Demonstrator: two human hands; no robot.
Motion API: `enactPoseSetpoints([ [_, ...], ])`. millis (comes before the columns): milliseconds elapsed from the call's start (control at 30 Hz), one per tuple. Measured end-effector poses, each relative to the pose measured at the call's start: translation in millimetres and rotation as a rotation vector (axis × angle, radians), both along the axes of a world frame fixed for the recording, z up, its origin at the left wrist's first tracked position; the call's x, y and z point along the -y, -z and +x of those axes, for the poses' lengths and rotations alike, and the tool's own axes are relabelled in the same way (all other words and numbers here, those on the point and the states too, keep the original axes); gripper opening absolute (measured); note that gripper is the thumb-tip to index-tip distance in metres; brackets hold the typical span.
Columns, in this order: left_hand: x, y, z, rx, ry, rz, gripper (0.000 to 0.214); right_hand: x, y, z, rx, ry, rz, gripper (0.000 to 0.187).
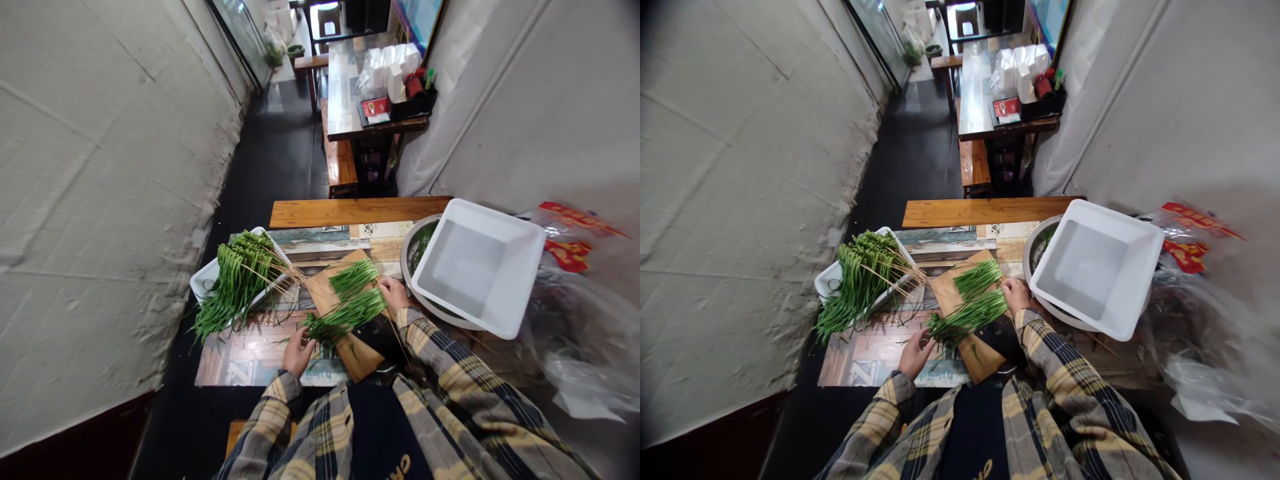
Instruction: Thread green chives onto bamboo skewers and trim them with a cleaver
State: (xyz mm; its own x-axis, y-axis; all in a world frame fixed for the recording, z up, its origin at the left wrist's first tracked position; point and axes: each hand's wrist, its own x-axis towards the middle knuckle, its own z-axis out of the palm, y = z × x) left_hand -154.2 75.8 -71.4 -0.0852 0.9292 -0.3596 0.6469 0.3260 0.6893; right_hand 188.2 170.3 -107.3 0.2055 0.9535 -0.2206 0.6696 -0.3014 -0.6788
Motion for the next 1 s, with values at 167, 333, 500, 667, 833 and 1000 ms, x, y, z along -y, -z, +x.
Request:
enactPoseSetpoints([
  [167,0.1,-3.2,-6.1,-0.045,0.004,0.024,0.045,16.9,-7.5,14.0,-0.011,-0.031,-0.016,0.022],
  [333,-11.0,-14.9,-10.0,-0.215,0.058,0.151,0.045,47.2,-13.1,16.7,0.028,-0.019,-0.032,0.02],
  [500,-26.0,-27.5,17.2,-0.386,0.284,0.257,0.042,62.3,-15.2,17.2,0.06,-0.018,-0.055,0.013],
  [667,-37.4,-22.6,56.1,-0.447,0.555,0.199,0.058,57.6,-18.9,20.1,0.082,-0.012,-0.048,0.015],
  [833,-44.2,-10.4,77.0,-0.503,0.686,0.122,0.07,52.7,-11.3,21.8,0.098,-0.026,-0.021,0.018],
  [1000,-39.9,-1.4,86.6,-0.538,0.673,0.087,0.062,54.7,-1.7,22.2,0.088,-0.078,0.012,0.015],
])
